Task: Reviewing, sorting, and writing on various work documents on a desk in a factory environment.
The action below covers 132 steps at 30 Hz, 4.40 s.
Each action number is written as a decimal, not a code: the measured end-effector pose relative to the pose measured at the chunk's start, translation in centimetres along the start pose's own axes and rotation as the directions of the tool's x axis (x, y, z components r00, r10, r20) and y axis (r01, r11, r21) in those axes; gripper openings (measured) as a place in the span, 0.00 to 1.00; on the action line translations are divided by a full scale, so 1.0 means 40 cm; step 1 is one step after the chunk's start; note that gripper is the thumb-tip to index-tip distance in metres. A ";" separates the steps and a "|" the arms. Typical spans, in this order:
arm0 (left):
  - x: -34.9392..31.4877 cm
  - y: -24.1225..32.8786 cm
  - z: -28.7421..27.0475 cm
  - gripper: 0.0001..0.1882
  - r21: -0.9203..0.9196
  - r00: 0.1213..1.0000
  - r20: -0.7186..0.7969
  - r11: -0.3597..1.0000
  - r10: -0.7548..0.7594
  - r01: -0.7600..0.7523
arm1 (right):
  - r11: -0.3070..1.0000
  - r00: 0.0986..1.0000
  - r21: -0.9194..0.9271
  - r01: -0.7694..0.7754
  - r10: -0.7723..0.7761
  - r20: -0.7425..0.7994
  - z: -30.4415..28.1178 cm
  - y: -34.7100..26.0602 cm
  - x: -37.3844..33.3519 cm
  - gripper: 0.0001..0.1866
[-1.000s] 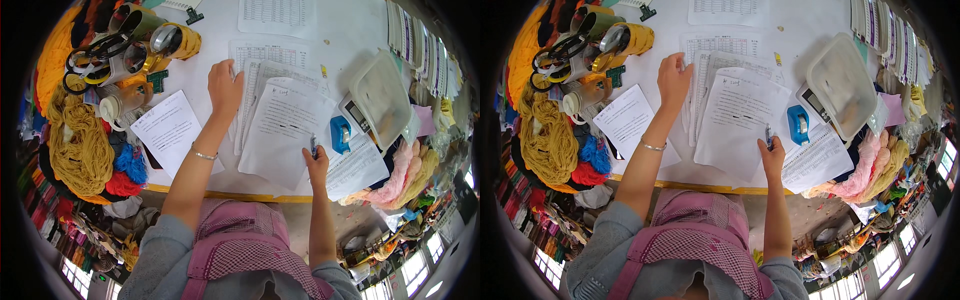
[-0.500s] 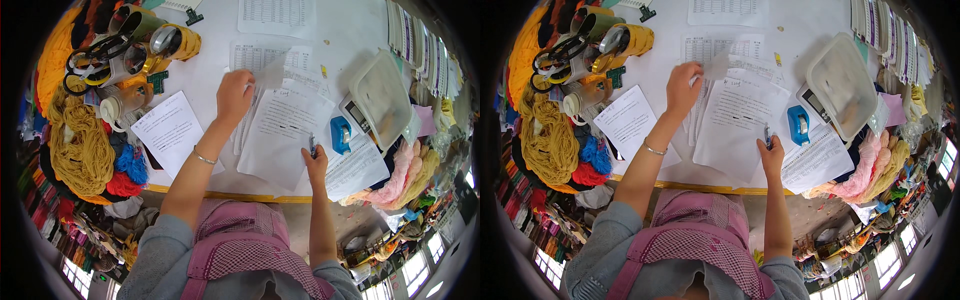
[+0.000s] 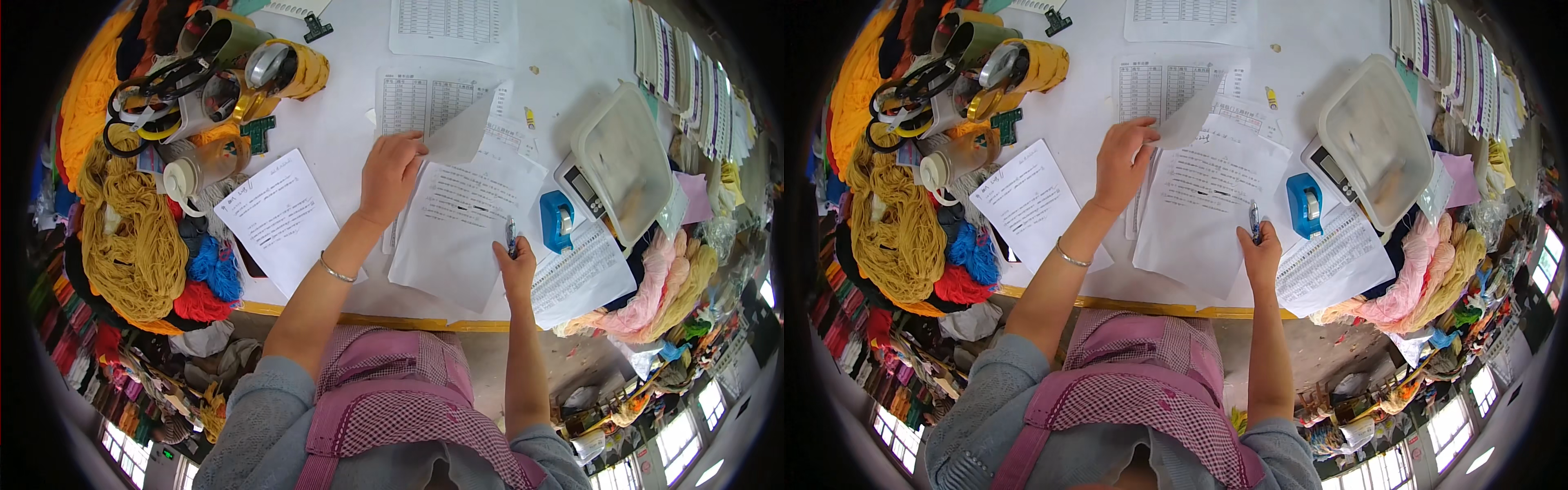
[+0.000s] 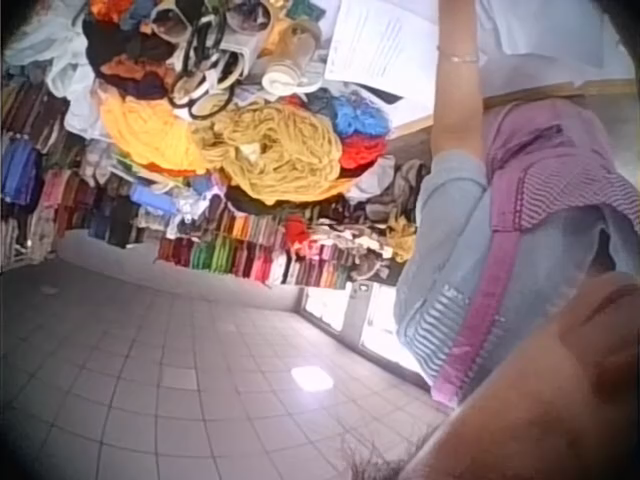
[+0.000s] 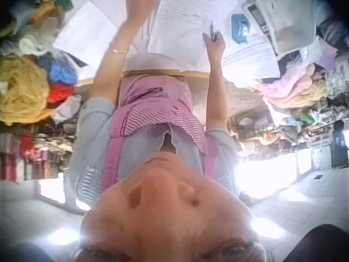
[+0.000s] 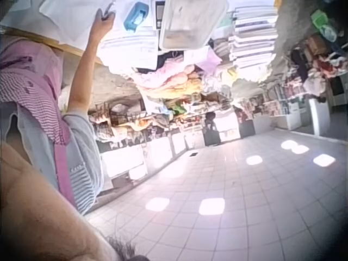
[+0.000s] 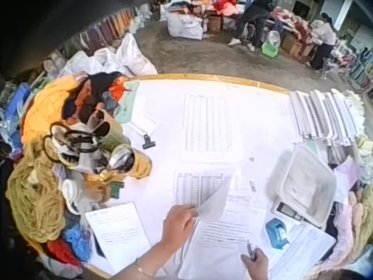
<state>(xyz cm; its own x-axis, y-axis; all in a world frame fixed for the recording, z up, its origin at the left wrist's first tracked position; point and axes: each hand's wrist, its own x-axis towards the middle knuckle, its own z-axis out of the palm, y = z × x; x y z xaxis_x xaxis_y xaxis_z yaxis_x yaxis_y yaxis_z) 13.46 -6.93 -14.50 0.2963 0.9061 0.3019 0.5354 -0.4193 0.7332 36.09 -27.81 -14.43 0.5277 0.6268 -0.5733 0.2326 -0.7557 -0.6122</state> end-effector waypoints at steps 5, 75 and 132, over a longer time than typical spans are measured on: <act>-0.027 0.036 -0.013 0.14 -0.018 0.713 0.250 0.733 -0.655 0.680 | 1.000 1.000 0.028 -0.003 0.003 -0.005 -0.002 -0.014 0.000 0.15; -0.090 0.002 -0.048 0.14 0.147 0.758 0.110 0.765 -0.643 0.627 | 0.872 0.980 0.451 -0.189 0.135 0.149 -0.002 -0.107 0.014 0.12; -0.129 0.004 -0.077 0.34 0.119 0.814 -0.128 0.806 -0.567 0.580 | 0.945 0.987 0.326 -0.010 -0.044 0.157 0.017 -0.161 0.096 0.06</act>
<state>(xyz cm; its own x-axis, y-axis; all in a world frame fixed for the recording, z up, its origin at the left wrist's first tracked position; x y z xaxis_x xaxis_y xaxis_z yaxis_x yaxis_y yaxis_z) 9.59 -11.49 -14.08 -0.1631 0.9823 -0.0920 0.6974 0.1807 0.6936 36.07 -20.40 -13.03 0.3822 0.6814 -0.6242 -0.0519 -0.6586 -0.7507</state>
